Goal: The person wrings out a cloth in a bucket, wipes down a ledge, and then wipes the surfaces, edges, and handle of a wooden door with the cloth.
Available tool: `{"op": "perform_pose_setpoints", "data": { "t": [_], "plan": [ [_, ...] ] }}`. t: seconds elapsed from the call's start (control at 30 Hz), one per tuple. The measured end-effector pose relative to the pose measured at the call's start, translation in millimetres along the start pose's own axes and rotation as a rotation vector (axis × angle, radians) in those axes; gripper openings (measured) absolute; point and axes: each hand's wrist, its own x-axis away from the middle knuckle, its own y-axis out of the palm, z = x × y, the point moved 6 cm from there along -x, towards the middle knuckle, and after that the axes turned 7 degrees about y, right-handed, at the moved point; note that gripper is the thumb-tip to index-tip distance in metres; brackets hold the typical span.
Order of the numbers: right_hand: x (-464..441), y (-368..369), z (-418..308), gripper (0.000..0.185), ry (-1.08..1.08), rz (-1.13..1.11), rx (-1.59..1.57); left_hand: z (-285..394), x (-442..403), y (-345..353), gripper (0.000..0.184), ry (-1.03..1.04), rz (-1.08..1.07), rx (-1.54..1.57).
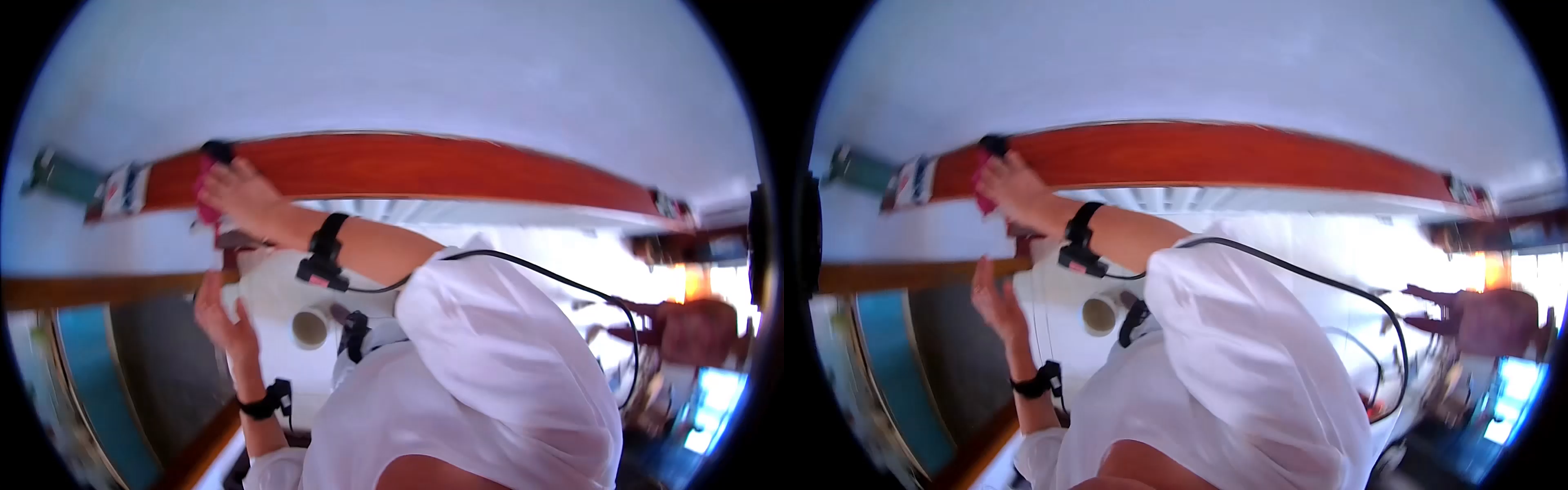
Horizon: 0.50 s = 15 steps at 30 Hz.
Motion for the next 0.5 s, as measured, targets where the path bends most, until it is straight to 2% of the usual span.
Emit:
{"op": "perform_pose_setpoints", "data": {
  "t": [0.07,0.13,0.23,0.3,0.33,0.37,0.5],
  "plan": [
    [39.7,-13.7,21.2,0.046,0.004,0.064,0.076,0.6,6.8,1.6,0.036,-0.004,-0.019,-0.129],
    [94.2,-57.7,55.0,0.048,0.077,-0.022,0.118,-7.4,19.2,9.1,0.036,-0.022,-0.032,-0.135],
    [174.5,-136.6,118.9,0.045,0.269,0.037,0.132,-10.2,20.3,16.4,0.036,-0.019,-0.047,-0.143],
    [225.4,-183.2,160.0,0.050,0.379,-0.051,0.301,-0.1,15.7,25.4,0.036,-0.026,-0.058,-0.151],
    [252.6,-210.0,176.4,0.053,0.437,-0.017,0.345,3.4,8.7,28.7,0.037,-0.012,-0.057,-0.138],
    [279.2,-233.7,195.8,0.057,0.517,0.049,0.246,9.3,-1.5,36.3,0.037,0.003,-0.052,-0.120],
    [390.9,-296.1,261.6,0.044,0.858,0.177,0.486,66.0,-60.9,68.5,0.038,0.265,-0.013,0.013]
  ]
}}
